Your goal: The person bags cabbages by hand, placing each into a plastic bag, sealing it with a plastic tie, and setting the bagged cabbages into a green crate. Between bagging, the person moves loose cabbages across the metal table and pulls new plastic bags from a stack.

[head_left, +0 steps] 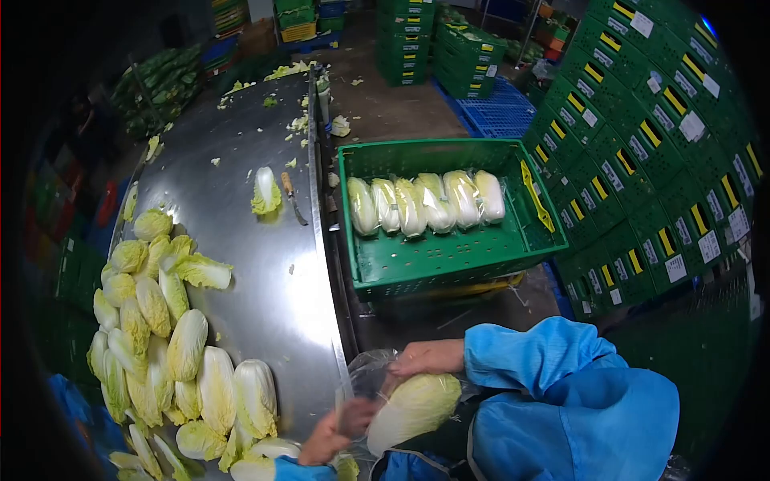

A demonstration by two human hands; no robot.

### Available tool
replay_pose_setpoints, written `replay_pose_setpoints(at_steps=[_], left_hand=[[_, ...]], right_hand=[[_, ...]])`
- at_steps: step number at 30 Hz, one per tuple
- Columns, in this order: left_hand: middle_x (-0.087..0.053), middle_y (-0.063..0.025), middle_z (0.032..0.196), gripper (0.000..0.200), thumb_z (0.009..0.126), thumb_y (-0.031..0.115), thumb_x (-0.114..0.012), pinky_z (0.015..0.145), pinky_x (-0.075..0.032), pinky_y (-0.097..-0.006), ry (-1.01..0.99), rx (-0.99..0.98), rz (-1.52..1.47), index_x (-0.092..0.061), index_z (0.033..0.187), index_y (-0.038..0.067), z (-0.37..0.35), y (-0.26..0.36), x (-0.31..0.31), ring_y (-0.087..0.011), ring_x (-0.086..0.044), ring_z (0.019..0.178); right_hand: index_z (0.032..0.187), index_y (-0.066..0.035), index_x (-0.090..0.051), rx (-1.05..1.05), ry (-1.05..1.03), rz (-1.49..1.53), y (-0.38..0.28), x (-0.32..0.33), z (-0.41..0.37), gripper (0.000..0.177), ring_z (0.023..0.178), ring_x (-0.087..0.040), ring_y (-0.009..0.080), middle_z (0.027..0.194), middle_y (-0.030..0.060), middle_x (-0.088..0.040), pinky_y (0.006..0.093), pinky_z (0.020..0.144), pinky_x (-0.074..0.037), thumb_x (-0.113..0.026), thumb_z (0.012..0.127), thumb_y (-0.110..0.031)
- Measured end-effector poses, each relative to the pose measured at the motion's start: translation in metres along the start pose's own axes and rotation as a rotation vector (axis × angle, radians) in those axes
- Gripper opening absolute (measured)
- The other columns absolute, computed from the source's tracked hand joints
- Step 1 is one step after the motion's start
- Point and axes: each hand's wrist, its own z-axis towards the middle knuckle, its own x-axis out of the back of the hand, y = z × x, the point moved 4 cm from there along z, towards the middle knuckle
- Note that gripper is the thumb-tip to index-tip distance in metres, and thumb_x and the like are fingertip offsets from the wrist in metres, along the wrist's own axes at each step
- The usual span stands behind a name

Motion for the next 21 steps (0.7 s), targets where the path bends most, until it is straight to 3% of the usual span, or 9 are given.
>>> replay_pose_setpoints(at_steps=[5, 7, 8, 11, 12, 13, 15, 17, 21], left_hand=[[-0.064, -0.0054, 0.099, 0.022, 0.09, 0.01, -0.052, 0.084, -0.045, -0.0267, 0.127, 0.165, 0.17, -0.061, 0.107, -0.001, 0.043, -0.02, -0.024, -0.0121, -0.058, 0.092], [-0.063, -0.0045, 0.092, 0.018, 0.09, 0.011, -0.052, 0.079, -0.046, -0.0251, 0.223, 0.227, 0.151, -0.064, 0.093, -0.001, 0.074, -0.012, -0.033, -0.01, -0.057, 0.084], [-0.063, -0.0044, 0.085, 0.021, 0.09, 0.016, -0.053, 0.075, -0.046, -0.026, 0.169, 0.274, 0.104, -0.06, 0.098, -0.002, 0.094, -0.017, -0.03, -0.0118, -0.058, 0.079], [-0.063, -0.0047, 0.094, 0.038, 0.084, 0.007, -0.061, 0.077, -0.046, -0.0235, 0.176, 0.217, -0.187, -0.049, 0.119, 0.001, 0.167, 0.003, -0.064, -0.011, -0.06, 0.086], [-0.056, -0.0088, 0.115, 0.059, 0.078, 0.011, -0.067, 0.087, -0.047, -0.0298, 0.152, 0.25, -0.146, -0.039, 0.13, 0.001, 0.191, 0.005, -0.068, -0.0179, -0.061, 0.096], [-0.056, -0.0088, 0.115, 0.059, 0.078, 0.011, -0.067, 0.087, -0.047, -0.0298, 0.163, 0.267, -0.139, -0.039, 0.13, 0.001, 0.211, 0.005, -0.076, -0.0179, -0.061, 0.096], [-0.052, -0.0087, 0.123, 0.063, 0.078, 0.01, -0.067, 0.091, -0.044, -0.0303, 0.129, 0.259, -0.262, -0.037, 0.133, 0.002, 0.248, 0.008, -0.099, -0.0184, -0.056, 0.106], [-0.05, -0.0093, 0.125, 0.062, 0.08, 0.01, -0.065, 0.095, -0.042, -0.0304, 0.09, 0.317, -0.302, -0.036, 0.134, 0.003, 0.276, 0.001, -0.106, -0.0203, -0.052, 0.113], [-0.052, -0.0093, 0.125, 0.049, 0.09, 0.019, -0.055, 0.096, -0.041, -0.0294, 0.013, 0.467, -0.314, -0.038, 0.134, 0.004, 0.321, -0.007, -0.113, -0.0177, -0.051, 0.113]], right_hand=[[0.116, 0.0, -0.058, 0.033, 0.21, -0.104, 0.039, 0.033, -0.036, 0.037, 0.093, -0.055, 0.0157, 0.104, 0.0117, -0.063, 0.0283, 0.085, -0.043, -0.046, 0.094, -0.026], [0.131, -0.001, -0.043, 0.061, 0.482, 0.305, 0.051, 0.056, -0.054, 0.047, 0.09, -0.054, 0.0154, 0.102, 0.0108, -0.058, 0.0265, 0.082, -0.044, -0.051, 0.086, -0.012], [0.136, -0.002, -0.032, 0.084, 0.478, 0.478, 0.054, 0.067, -0.065, 0.061, 0.087, -0.053, 0.015, 0.1, 0.009, -0.053, 0.0258, 0.08, -0.044, -0.053, 0.079, -0.002], [0.13, 0.0, -0.04, 0.259, 0.578, 0.272, 0.043, 0.11, -0.103, 0.053, 0.089, -0.054, 0.0145, 0.107, 0.0087, -0.054, 0.0276, 0.079, -0.045, -0.053, 0.078, 0.0], [0.12, 0.001, -0.05, 0.408, 0.64, 0.018, 0.043, 0.13, -0.11, 0.038, 0.089, -0.054, 0.0135, 0.105, 0.0069, -0.057, 0.0279, 0.078, -0.045, -0.054, 0.082, -0.006], [0.12, 0.001, -0.05, 0.413, 0.636, 0.039, 0.053, 0.15, -0.121, 0.038, 0.089, -0.054, 0.0135, 0.105, 0.0069, -0.057, 0.0279, 0.078, -0.045, -0.054, 0.082, -0.006], [0.108, 0.001, -0.059, 0.127, 0.509, 0.206, 0.079, 0.179, -0.142, 0.027, 0.087, -0.055, 0.0121, 0.1, 0.0057, -0.062, 0.0274, 0.079, -0.044, -0.053, 0.088, -0.015], [0.097, 0.002, -0.064, 0.112, 0.557, 0.249, 0.081, 0.203, -0.168, 0.031, 0.086, -0.055, 0.0108, 0.092, 0.0063, -0.064, 0.0259, 0.079, -0.044, -0.05, 0.092, -0.026], [0.11, 0.003, -0.058, 0.091, 0.483, 0.479, 0.108, 0.248, -0.206, 0.052, 0.102, -0.054, 0.0181, 0.109, 0.0128, -0.06, 0.0321, 0.092, -0.041, -0.035, 0.097, -0.042]])
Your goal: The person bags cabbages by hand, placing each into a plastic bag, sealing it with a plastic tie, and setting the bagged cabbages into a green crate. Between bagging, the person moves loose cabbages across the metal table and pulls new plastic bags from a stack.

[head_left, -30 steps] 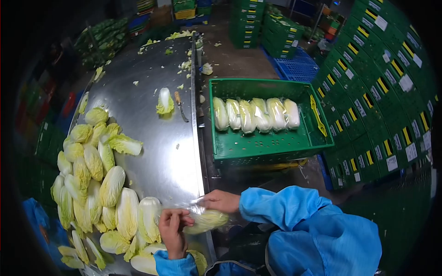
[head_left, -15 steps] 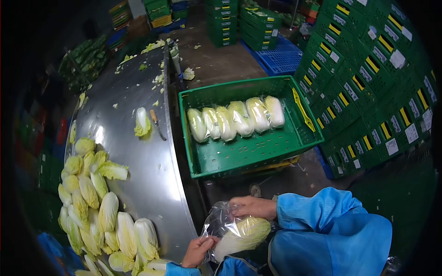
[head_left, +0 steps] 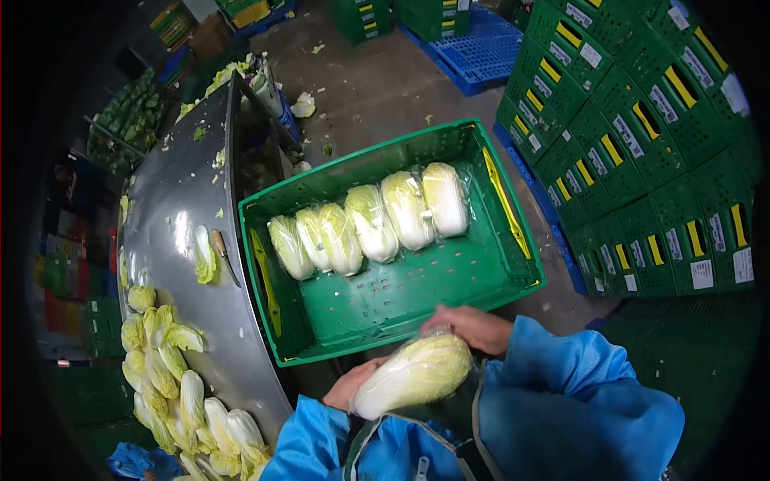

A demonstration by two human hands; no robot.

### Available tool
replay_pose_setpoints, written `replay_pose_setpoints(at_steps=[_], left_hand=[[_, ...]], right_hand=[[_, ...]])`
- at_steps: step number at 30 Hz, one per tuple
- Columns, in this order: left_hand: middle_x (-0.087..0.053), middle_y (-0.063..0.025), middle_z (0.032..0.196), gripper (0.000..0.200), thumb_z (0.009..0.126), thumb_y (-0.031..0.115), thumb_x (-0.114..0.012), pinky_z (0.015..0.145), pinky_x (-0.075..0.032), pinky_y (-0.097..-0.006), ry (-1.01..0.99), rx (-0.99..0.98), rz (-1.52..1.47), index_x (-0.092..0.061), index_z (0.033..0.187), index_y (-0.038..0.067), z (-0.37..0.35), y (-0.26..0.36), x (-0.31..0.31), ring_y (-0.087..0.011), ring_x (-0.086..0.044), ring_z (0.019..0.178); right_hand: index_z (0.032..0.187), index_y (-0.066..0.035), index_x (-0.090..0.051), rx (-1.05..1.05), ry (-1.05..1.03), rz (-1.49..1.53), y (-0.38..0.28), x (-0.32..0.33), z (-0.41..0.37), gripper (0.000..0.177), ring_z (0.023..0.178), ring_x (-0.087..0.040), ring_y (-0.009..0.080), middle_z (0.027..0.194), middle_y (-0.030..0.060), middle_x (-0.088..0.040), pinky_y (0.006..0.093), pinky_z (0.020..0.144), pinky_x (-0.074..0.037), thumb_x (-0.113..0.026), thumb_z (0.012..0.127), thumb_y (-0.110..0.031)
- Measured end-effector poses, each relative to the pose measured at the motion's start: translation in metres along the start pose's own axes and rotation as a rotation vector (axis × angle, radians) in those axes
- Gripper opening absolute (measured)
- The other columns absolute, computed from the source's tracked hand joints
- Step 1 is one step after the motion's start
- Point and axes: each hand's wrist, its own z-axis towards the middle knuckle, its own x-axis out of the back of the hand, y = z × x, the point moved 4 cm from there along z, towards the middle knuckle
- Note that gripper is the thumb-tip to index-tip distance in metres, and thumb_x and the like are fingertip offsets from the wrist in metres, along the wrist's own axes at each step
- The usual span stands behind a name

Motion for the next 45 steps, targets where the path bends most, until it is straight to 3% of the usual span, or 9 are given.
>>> replay_pose_setpoints(at_steps=[2, 7, 10, 12, 20, 22, 28, 33, 45], left_hand=[[-0.052, -0.0112, 0.125, 0.041, 0.095, 0.021, -0.044, 0.095, -0.042, -0.0313, 0.001, 0.005, 0.106, -0.041, 0.131, 0.001, 0.011, 0.004, 0.001, -0.0193, -0.053, 0.112], [-0.054, -0.0133, 0.124, 0.039, 0.096, 0.018, -0.04, 0.097, -0.043, -0.0342, 0.038, -0.228, 0.322, -0.043, 0.13, 0.0, 0.032, 0.039, -0.007, -0.0224, -0.055, 0.112], [-0.052, -0.0143, 0.127, 0.043, 0.094, 0.023, -0.043, 0.1, -0.041, -0.0381, 0.024, -0.496, 0.992, -0.042, 0.131, 0.0, 0.064, 0.06, -0.024, -0.0254, -0.052, 0.114], [-0.051, -0.0145, 0.128, 0.046, 0.092, 0.027, -0.046, 0.101, -0.039, -0.0416, -0.055, -0.243, -0.116, -0.043, 0.131, 0.002, 0.092, 0.072, -0.052, -0.0283, -0.05, 0.116], [-0.053, -0.0142, 0.126, 0.043, 0.093, 0.028, -0.044, 0.099, -0.04, -0.0422, -0.279, -0.124, -0.537, -0.047, 0.128, 0.003, 0.178, 0.082, -0.096, -0.0287, -0.052, 0.113], [-0.054, -0.0109, 0.123, 0.042, 0.093, 0.029, -0.045, 0.098, -0.04, -0.0402, -0.192, -0.287, -0.335, -0.048, 0.126, 0.004, 0.184, 0.075, -0.096, -0.0249, -0.052, 0.112], [-0.052, -0.0031, 0.126, 0.045, 0.095, 0.034, -0.042, 0.094, -0.036, -0.0329, -0.018, -0.217, 0.629, -0.045, 0.13, 0.006, 0.211, 0.098, -0.085, -0.0138, -0.046, 0.112], [-0.051, -0.011, 0.128, 0.062, 0.09, 0.041, -0.052, 0.095, -0.04, -0.0385, -0.391, 0.235, 0.031, -0.038, 0.134, 0.0, 0.25, 0.105, -0.097, -0.0227, -0.05, 0.115], [-0.059, -0.0173, 0.112, 0.047, 0.085, 0.017, -0.058, 0.088, -0.047, -0.0392, -0.006, -0.14, -0.081, -0.044, 0.124, -0.004, 0.346, 0.094, -0.097, -0.0299, -0.059, 0.1]], right_hand=[[0.124, 0.003, -0.047, 0.099, -0.155, 0.593, 0.004, 0.014, 0.0, 0.06, 0.115, -0.049, 0.0237, 0.123, 0.0152, -0.052, 0.0362, 0.1, -0.037, -0.034, 0.095, -0.048], [0.136, -0.003, -0.032, 0.282, 0.031, 0.805, 0.003, 0.021, 0.012, 0.074, 0.123, -0.043, 0.0244, 0.135, 0.0123, -0.043, 0.0372, 0.104, -0.033, -0.035, 0.09, -0.06], [0.138, -0.003, -0.029, 0.466, 0.142, 0.925, -0.004, 0.037, 0.025, 0.081, 0.126, -0.04, 0.0263, 0.138, 0.0127, -0.04, 0.0413, 0.106, -0.03, -0.037, 0.086, -0.065], [0.138, -0.003, -0.03, 0.629, 0.086, 1.02, -0.026, 0.052, 0.025, 0.088, 0.127, -0.038, 0.0287, 0.139, 0.0131, -0.039, 0.0454, 0.106, -0.029, -0.04, 0.082, -0.069], [0.136, -0.004, -0.033, 0.943, 0.386, 0.957, -0.042, 0.095, 0.032, 0.083, 0.127, -0.038, 0.0283, 0.138, 0.0145, -0.039, 0.0401, 0.107, -0.029, -0.041, 0.083, -0.067], [0.132, -0.003, -0.04, 0.886, 0.634, 0.838, -0.035, 0.112, 0.037, 0.071, 0.118, -0.048, 0.0261, 0.131, 0.0144, -0.048, 0.0377, 0.102, -0.037, -0.042, 0.088, -0.059], [0.127, -0.003, -0.047, 0.754, 0.386, 1.042, -0.018, 0.151, 0.049, 0.055, 0.104, -0.059, 0.0269, 0.121, 0.0146, -0.056, 0.0416, 0.092, -0.048, -0.036, 0.095, -0.046], [0.125, -0.004, -0.05, 0.595, 0.372, 1.031, -0.033, 0.177, 0.036, 0.051, 0.103, -0.06, 0.0243, 0.117, 0.0135, -0.058, 0.0382, 0.09, -0.049, -0.037, 0.095, -0.044], [0.137, 0.004, -0.029, 0.38, 1.267, 0.293, 0.005, 0.169, 0.026, 0.066, 0.12, -0.045, 0.0274, 0.135, 0.0182, -0.042, 0.0329, 0.098, -0.036, -0.044, 0.093, -0.044]])
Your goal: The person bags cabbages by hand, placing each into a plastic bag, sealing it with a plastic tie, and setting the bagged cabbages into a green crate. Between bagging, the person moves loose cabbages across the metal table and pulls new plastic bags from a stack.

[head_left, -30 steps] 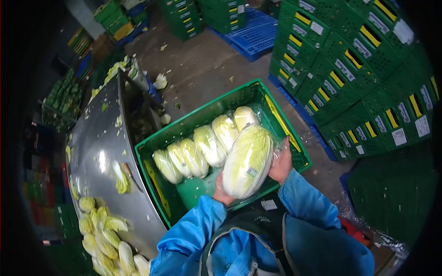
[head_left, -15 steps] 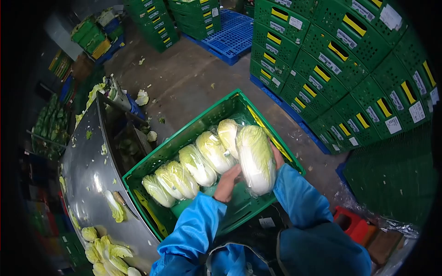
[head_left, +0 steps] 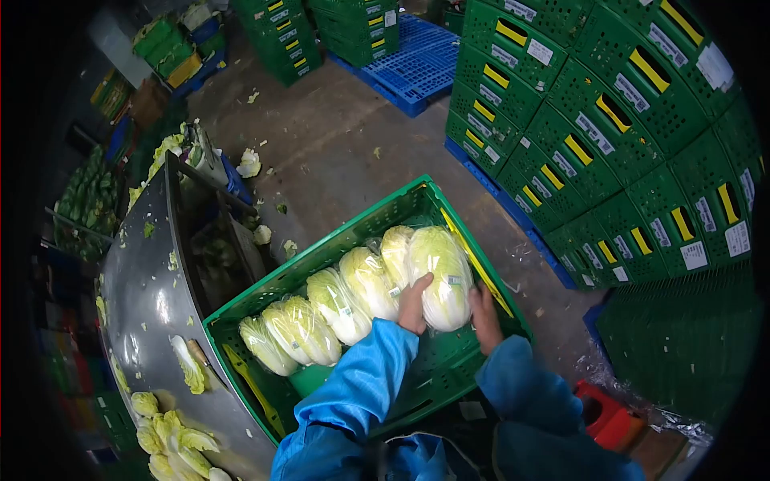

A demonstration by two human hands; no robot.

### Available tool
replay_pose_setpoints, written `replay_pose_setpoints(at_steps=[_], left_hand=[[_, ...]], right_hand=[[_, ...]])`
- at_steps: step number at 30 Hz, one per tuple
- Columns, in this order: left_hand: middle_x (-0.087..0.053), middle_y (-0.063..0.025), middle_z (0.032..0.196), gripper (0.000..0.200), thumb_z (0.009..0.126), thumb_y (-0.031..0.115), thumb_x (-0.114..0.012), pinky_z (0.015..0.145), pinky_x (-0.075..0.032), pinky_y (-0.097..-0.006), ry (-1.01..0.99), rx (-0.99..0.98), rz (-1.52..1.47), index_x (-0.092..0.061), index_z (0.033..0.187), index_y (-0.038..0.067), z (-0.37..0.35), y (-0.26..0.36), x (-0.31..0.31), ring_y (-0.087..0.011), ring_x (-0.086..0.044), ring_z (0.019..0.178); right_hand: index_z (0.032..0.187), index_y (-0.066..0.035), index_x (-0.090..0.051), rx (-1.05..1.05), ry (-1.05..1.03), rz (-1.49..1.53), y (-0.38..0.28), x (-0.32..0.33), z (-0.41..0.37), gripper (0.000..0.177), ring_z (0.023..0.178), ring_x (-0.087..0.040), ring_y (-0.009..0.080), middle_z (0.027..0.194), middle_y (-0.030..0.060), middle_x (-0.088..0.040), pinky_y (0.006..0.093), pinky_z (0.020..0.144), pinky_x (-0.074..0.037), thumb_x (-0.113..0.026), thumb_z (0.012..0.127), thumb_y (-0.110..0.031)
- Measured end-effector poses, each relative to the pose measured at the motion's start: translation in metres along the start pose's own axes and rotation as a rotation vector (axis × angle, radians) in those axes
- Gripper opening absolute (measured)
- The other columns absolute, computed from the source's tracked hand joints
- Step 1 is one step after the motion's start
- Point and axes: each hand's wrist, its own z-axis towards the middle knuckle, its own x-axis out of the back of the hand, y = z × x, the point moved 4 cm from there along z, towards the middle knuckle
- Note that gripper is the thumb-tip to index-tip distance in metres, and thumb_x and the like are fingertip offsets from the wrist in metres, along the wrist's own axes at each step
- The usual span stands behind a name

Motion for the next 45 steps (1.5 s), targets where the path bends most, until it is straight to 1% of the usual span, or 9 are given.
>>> replay_pose_setpoints(at_steps=[3, 8, 15, 18, 24, 32, 41, 43, 45], left_hand=[[-0.059, -0.017, 0.111, 0.047, 0.084, 0.018, -0.059, 0.087, -0.047, -0.0381, 0.151, -0.139, 0.031, -0.046, 0.123, -0.005, 0.001, -0.002, -0.005, -0.0285, -0.059, 0.099], [-0.061, -0.015, 0.108, 0.048, 0.08, 0.023, -0.067, 0.083, -0.047, -0.033, 0.365, -0.37, 0.745, -0.053, 0.117, -0.005, 0.041, 0.013, -0.01, -0.0225, -0.06, 0.093], [-0.064, -0.0155, 0.106, 0.055, 0.085, 0.048, -0.056, 0.086, -0.045, -0.0389, -0.051, -0.051, 1.182, -0.059, 0.114, 0.001, 0.046, 0.056, -0.017, -0.0279, -0.061, 0.098], [-0.064, -0.0176, 0.104, 0.071, 0.084, 0.068, -0.034, 0.091, -0.04, -0.0446, -0.093, 0.018, 2.075, -0.063, 0.112, 0.009, 0.041, 0.067, -0.035, -0.0363, -0.057, 0.103], [-0.066, -0.0138, 0.09, 0.069, 0.082, 0.068, -0.036, 0.082, -0.034, -0.0457, -0.278, -0.464, 2.261, -0.067, 0.104, 0.011, 0.036, 0.075, -0.032, -0.0292, -0.055, 0.089], [-0.064, -0.0095, 0.081, 0.061, 0.081, 0.063, -0.045, 0.088, -0.029, -0.0478, -0.149, -1.04, 2.084, -0.069, 0.088, 0.008, 0.027, 0.069, -0.016, -0.0265, -0.05, 0.094], [-0.064, -0.0122, 0.075, 0.058, 0.076, 0.061, -0.057, 0.087, -0.032, -0.0447, 0.117, -0.836, 2.049, -0.07, 0.087, 0.005, 0.036, 0.076, -0.018, -0.0266, -0.054, 0.087], [-0.064, -0.0148, 0.077, 0.052, 0.078, 0.052, -0.059, 0.082, -0.038, -0.0419, 0.132, -0.423, 1.399, -0.068, 0.091, 0.003, 0.046, 0.085, 0.0, -0.0313, -0.059, 0.08], [-0.064, -0.0169, 0.077, 0.044, 0.079, 0.043, -0.059, 0.075, -0.044, -0.0402, 0.072, -0.415, 1.306, -0.065, 0.088, 0.0, 0.054, 0.081, 0.007, -0.0337, -0.061, 0.073]], right_hand=[[0.138, 0.004, -0.026, 0.232, -0.02, -0.308, 0.005, -0.011, 0.018, 0.068, 0.123, -0.042, 0.0283, 0.135, 0.0194, -0.04, 0.0344, 0.102, -0.032, -0.044, 0.093, -0.043], [0.13, -0.008, -0.044, -0.276, -0.301, 0.473, 0.036, -0.024, 0.086, 0.056, 0.1, -0.06, 0.0199, 0.118, 0.0095, -0.057, 0.0368, 0.083, -0.05, -0.035, 0.094, -0.051], [0.131, -0.011, -0.04, -0.362, -0.281, 0.587, 0.024, -0.024, 0.061, 0.055, 0.108, -0.055, 0.0221, 0.124, 0.008, -0.052, 0.0399, 0.082, -0.05, -0.041, 0.092, -0.051], [0.133, -0.008, -0.031, -0.296, -0.17, 0.224, 0.032, -0.014, 0.057, 0.066, 0.107, -0.053, 0.0229, 0.123, 0.0096, -0.048, 0.0411, 0.078, -0.05, -0.058, 0.086, -0.046], [0.133, -0.01, -0.031, -0.34, -0.175, 0.198, 0.039, -0.014, 0.072, 0.075, 0.107, -0.051, 0.0254, 0.124, 0.0125, -0.047, 0.0415, 0.08, -0.047, -0.064, 0.079, -0.05], [0.134, -0.005, -0.031, -0.313, -0.06, 0.092, 0.048, -0.02, 0.076, 0.088, 0.109, -0.049, 0.0275, 0.125, 0.0167, -0.045, 0.0442, 0.082, -0.045, -0.068, 0.072, -0.056], [0.127, -0.005, -0.043, -0.361, 0.015, 0.209, 0.048, -0.024, 0.088, 0.088, 0.097, -0.054, 0.0245, 0.116, 0.0141, -0.054, 0.033, 0.062, -0.043, -0.076, 0.064, -0.055], [0.129, -0.005, -0.041, -0.392, -0.007, 0.205, 0.057, -0.021, 0.095, 0.09, 0.1, -0.053, 0.0255, 0.118, 0.0147, -0.052, 0.0366, 0.064, -0.045, -0.077, 0.063, -0.054], [0.131, -0.005, -0.038, -0.419, -0.028, 0.197, 0.055, -0.023, 0.09, 0.092, 0.104, -0.052, 0.0265, 0.12, 0.0154, -0.051, 0.0402, 0.067, -0.046, -0.078, 0.062, -0.052]])
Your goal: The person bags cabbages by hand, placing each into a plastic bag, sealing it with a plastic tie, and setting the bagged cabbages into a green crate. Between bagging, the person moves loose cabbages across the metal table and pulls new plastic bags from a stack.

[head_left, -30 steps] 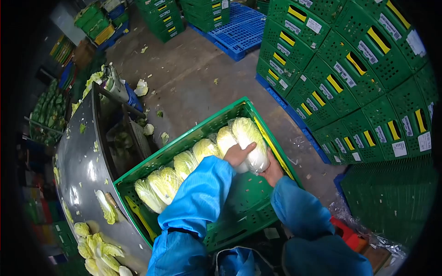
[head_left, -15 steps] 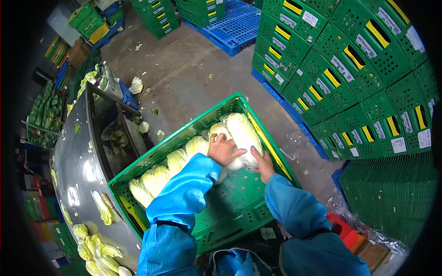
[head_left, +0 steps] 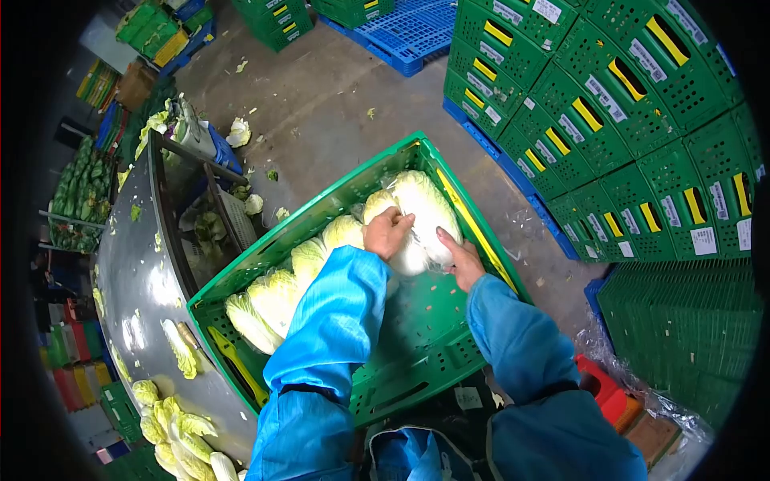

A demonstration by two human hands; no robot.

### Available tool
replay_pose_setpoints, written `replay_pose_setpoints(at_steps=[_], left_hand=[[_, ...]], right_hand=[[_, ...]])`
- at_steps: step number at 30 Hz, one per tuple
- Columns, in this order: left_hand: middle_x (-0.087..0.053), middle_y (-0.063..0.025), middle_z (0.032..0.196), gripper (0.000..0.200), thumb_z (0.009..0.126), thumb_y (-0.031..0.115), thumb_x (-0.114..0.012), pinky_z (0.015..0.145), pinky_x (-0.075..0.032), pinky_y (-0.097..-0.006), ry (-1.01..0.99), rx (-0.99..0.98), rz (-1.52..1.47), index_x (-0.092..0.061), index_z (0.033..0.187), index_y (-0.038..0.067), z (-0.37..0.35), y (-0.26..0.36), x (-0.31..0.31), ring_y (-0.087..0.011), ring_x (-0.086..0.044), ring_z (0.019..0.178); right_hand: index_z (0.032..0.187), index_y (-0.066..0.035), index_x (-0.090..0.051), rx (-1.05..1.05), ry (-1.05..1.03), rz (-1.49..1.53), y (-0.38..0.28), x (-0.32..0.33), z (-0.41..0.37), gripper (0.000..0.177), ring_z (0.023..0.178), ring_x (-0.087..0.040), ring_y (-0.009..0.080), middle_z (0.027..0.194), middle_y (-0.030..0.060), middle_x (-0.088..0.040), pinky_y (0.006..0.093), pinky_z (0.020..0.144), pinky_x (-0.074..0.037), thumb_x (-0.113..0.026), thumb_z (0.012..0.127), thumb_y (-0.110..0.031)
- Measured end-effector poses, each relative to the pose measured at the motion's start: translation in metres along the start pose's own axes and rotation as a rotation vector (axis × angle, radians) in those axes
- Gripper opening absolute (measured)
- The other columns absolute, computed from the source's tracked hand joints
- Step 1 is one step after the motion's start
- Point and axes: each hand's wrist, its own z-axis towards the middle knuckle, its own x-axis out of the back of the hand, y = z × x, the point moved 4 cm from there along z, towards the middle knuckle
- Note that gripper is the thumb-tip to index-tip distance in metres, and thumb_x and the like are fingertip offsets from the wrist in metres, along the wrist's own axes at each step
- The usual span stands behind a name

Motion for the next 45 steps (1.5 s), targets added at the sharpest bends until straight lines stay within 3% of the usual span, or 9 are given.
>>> replay_pose_setpoints(at_steps=[8, 10, 13, 18, 25, 28, 30, 34, 45], left_hand=[[-0.059, -0.0226, 0.072, 0.032, 0.085, 0.027, -0.049, 0.067, -0.046, -0.0435, -0.078, 0.039, 0.124, -0.055, 0.078, -0.004, 0.035, -0.045, -0.023, -0.0351, -0.06, 0.071], [-0.061, -0.0219, 0.075, 0.029, 0.086, 0.026, -0.048, 0.067, -0.046, -0.045, -0.251, -0.247, 0.48, -0.058, 0.078, 0.0, 0.02, 0.002, 0.002, -0.0359, -0.06, 0.071], [-0.064, -0.0179, 0.08, 0.023, 0.082, 0.027, -0.06, 0.074, -0.043, -0.0426, -0.067, -0.21, 0.657, -0.061, 0.084, 0.005, -0.01, 0.035, 0.009, -0.0339, -0.06, 0.078], [-0.062, -0.0114, 0.096, 0.045, 0.075, 0.027, -0.069, 0.084, -0.035, -0.0443, 0.362, -0.338, 0.451, -0.053, 0.111, 0.007, -0.031, 0.014, -0.004, -0.0305, -0.055, 0.09], [-0.057, -0.0075, 0.11, 0.06, 0.073, 0.039, -0.07, 0.089, -0.032, -0.0481, 0.225, -0.369, 0.654, -0.048, 0.123, 0.014, -0.028, 0.009, 0.01, -0.0304, -0.048, 0.106], [-0.057, -0.01, 0.108, 0.054, 0.07, 0.038, -0.073, 0.086, -0.036, -0.0439, 0.225, -0.353, 0.608, -0.054, 0.115, 0.015, -0.017, 0.011, 0.025, -0.0306, -0.049, 0.103], [-0.056, -0.0129, 0.108, 0.04, 0.074, 0.032, -0.07, 0.086, -0.04, -0.0391, -0.051, -0.391, 0.247, -0.06, 0.106, 0.011, 0.005, -0.005, 0.037, -0.0307, -0.051, 0.102], [-0.054, -0.0156, 0.116, 0.032, 0.08, 0.026, -0.063, 0.091, -0.04, -0.0368, 0.068, -0.466, 0.251, -0.06, 0.104, 0.005, 0.027, -0.017, 0.048, -0.0318, -0.051, 0.107], [-0.044, -0.009, 0.133, 0.061, 0.08, 0.046, -0.058, 0.091, -0.036, -0.0491, 0.015, -0.31, 0.711, -0.046, 0.13, 0.013, 0.006, -0.019, 0.044, -0.0357, -0.046, 0.111]], right_hand=[[0.129, 0.005, -0.032, 0.343, 0.214, -0.277, -0.002, -0.008, -0.007, 0.086, 0.101, -0.055, 0.0309, 0.117, 0.0214, -0.051, 0.0417, 0.07, -0.052, -0.078, 0.07, -0.036], [0.129, 0.005, -0.032, 0.451, 0.221, -0.34, 0.0, -0.004, 0.004, 0.085, 0.101, -0.055, 0.031, 0.116, 0.0216, -0.051, 0.0418, 0.071, -0.052, -0.078, 0.07, -0.035], [0.122, 0.016, -0.036, 0.381, 0.245, -0.324, 0.001, -0.004, -0.003, 0.092, 0.111, -0.049, 0.0333, 0.118, 0.0285, -0.05, 0.0343, 0.094, -0.039, -0.081, 0.063, -0.039], [0.126, 0.008, -0.037, 0.477, 0.361, -0.513, 0.008, -0.005, 0.003, 0.082, 0.104, -0.054, 0.0308, 0.118, 0.0235, -0.051, 0.0368, 0.084, -0.047, -0.077, 0.07, -0.037], [0.126, 0.008, -0.037, 0.316, 0.203, -0.305, -0.007, -0.008, -0.016, 0.081, 0.106, -0.052, 0.0338, 0.12, 0.0246, -0.049, 0.0415, 0.086, -0.045, -0.077, 0.07, -0.034], [0.129, 0.007, -0.035, 0.373, 0.221, -0.744, -0.009, 0.001, -0.026, 0.082, 0.119, -0.038, 0.041, 0.128, 0.0275, -0.04, 0.0468, 0.1, -0.032, -0.076, 0.069, -0.033], [0.129, 0.004, -0.037, 0.958, 0.188, -1.052, -0.025, -0.015, -0.064, 0.073, 0.121, -0.035, 0.0407, 0.132, 0.0272, -0.036, 0.0477, 0.1, -0.03, -0.072, 0.074, -0.029], [0.136, -0.012, -0.037, 1.335, 0.01, -1.341, -0.045, -0.064, -0.069, 0.064, 0.13, -0.027, 0.0355, 0.143, 0.0175, -0.028, 0.0483, 0.102, -0.026, -0.065, 0.079, -0.023], [0.136, -0.028, -0.039, 1.27, 0.171, -1.613, -0.025, -0.067, -0.022, 0.061, 0.136, -0.018, 0.0326, 0.148, 0.0075, -0.022, 0.0624, 0.102, -0.018, -0.05, 0.081, -0.004]])
